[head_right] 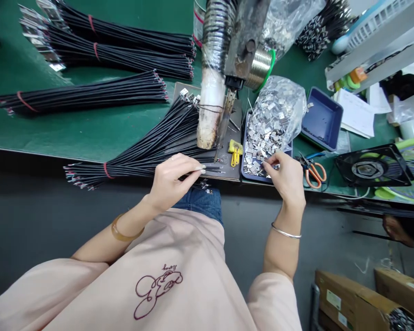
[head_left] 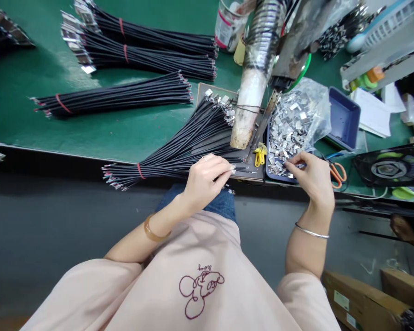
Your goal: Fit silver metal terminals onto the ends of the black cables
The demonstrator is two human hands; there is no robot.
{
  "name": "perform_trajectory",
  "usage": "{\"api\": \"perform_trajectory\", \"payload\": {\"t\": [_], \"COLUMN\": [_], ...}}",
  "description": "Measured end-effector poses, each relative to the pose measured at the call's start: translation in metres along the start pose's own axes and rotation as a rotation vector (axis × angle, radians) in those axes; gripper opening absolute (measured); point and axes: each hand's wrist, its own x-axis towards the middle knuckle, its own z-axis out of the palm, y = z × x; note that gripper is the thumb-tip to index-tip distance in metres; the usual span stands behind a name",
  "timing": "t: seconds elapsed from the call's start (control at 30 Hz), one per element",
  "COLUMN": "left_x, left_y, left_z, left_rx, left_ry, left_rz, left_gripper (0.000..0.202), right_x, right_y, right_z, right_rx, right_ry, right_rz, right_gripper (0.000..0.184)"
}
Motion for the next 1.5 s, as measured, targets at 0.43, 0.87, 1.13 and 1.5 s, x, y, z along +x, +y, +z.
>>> {"api": "perform_trajectory", "payload": {"t": [0.43,0.87,1.13,1.5], "left_x": [0.003,0.004,0.009,0.016], "left_y": [0.0,-0.01,-0.01,0.027], "left_z": [0.017,0.017,0.016,-0.011], "left_rx": [0.195,0.469,0.467,0.02], "left_ry": [-0.125,-0.071,-0.083,-0.529], "left_rz": [0.243,0.029,0.049,-0.016], "left_gripper": [0.022,0.03,0.021,0.012], "right_x": [-0.005,0.0,-0.024,-0.064], "right_y": [-0.014,-0.016,-0.003,-0.068], "right_z": [0.009,0.004,0.01,0.019], "right_rx": [-0.4,-0.539,0.067,0.917], "right_ry": [0.066,-0.031,0.362,0.304], "right_rz": [-0.18,-0.2,-0.152,-0.119], "right_gripper": [0.006,0.009,0.012,0.015]}}
